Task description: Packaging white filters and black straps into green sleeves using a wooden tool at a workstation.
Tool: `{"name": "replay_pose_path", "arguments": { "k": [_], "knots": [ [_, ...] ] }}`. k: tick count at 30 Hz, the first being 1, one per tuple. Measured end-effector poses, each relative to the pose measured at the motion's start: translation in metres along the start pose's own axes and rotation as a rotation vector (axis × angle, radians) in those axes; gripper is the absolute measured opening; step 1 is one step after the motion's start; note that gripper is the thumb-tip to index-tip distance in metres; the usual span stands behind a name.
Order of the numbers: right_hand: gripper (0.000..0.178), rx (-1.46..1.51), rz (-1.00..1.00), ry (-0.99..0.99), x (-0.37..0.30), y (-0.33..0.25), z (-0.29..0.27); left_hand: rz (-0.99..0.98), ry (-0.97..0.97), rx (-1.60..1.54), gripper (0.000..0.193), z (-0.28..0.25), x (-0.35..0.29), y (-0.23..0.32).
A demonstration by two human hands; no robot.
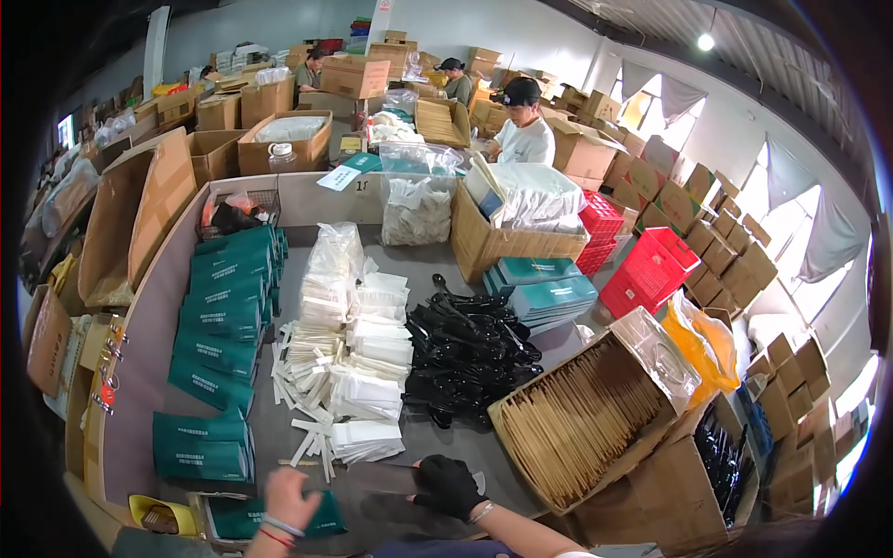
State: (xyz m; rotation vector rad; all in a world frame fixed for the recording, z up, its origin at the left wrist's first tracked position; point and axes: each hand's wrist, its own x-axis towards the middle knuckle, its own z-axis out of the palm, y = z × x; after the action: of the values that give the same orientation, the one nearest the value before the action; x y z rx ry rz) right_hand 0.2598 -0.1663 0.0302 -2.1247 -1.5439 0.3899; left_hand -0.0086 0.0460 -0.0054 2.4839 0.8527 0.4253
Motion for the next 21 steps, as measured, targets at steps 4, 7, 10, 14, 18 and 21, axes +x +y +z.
{"name": "replay_pose_path", "arguments": {
  "k": [4, 7, 10, 14, 18, 21],
  "knots": [
    [0.057, -0.062, -0.016, -0.062, 0.005, -0.002, 0.002, -0.058, 0.027, 0.067, 0.063, 0.048, -0.028, 0.024],
    [0.057, -0.083, -0.013, -0.123, 0.007, -0.009, -0.002, -0.115, 0.000, -0.033, 0.065, 0.046, -0.026, 0.021],
    [0.056, -0.119, -0.021, -0.163, 0.008, -0.013, 0.001, -0.201, -0.004, 0.019, 0.072, 0.034, -0.025, 0.038],
    [0.057, -0.174, -0.070, -0.196, 0.006, -0.019, 0.003, -0.315, 0.121, 0.125, 0.079, 0.031, -0.031, 0.047],
    [0.060, -0.211, -0.084, -0.257, 0.004, -0.024, 0.005, -0.426, 0.091, 0.026, 0.083, 0.045, -0.043, 0.031],
    [0.061, -0.227, -0.145, -0.250, 0.005, -0.020, 0.013, -0.433, 0.091, 0.009, 0.083, 0.048, -0.050, 0.023]
  ]
}}
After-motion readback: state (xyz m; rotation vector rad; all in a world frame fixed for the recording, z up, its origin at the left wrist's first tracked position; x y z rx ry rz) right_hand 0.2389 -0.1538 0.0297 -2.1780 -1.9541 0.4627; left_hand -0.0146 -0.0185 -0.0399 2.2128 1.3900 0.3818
